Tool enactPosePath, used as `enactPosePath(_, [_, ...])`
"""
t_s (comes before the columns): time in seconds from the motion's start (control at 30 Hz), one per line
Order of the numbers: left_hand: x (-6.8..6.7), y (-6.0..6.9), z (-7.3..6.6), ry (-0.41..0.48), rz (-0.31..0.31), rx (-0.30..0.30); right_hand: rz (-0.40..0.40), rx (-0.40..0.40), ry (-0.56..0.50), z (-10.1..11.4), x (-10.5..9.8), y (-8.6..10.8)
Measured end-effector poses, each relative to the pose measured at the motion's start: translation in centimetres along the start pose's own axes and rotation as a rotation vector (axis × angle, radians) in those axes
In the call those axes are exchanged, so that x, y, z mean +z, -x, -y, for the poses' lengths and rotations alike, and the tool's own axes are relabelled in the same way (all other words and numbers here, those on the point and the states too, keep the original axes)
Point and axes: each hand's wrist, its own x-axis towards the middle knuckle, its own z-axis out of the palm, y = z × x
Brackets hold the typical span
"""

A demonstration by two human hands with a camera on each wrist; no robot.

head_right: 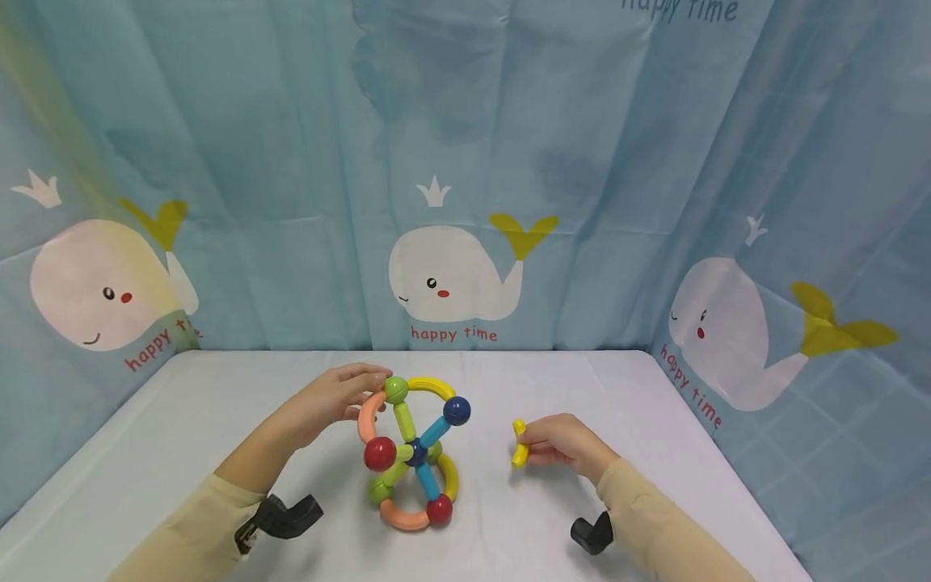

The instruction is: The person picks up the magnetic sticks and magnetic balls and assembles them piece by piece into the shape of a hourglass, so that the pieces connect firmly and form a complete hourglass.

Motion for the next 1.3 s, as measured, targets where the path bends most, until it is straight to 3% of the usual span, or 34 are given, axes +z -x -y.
enactPosePath(0.13, [-0.3,1.4,0.2,0.068,0.026,-0.008,0.097,-0.002,-0.092,1.0,1.7,2.1])
enactPosePath(0.3, [-0.3,3.2,1.0,0.245,0.168,0.0,0.158,0.001,-0.184,1.8,3.2,4.7])
enactPosePath(0.43, [-0.3,3.8,1.3,0.287,0.247,0.008,0.195,-0.022,-0.232,2.6,4.3,6.3])
enactPosePath(0.73, [-0.4,4.7,1.9,0.262,0.279,0.011,0.181,-0.108,-0.309,4.5,8.1,8.2])
enactPosePath(0.87, [-0.3,5.0,2.0,0.273,0.288,0.011,0.176,-0.111,-0.349,4.9,9.4,8.4])
enactPosePath(1.3, [0.1,5.2,2.2,0.333,0.29,0.022,0.221,-0.08,-0.407,5.6,10.9,8.3])
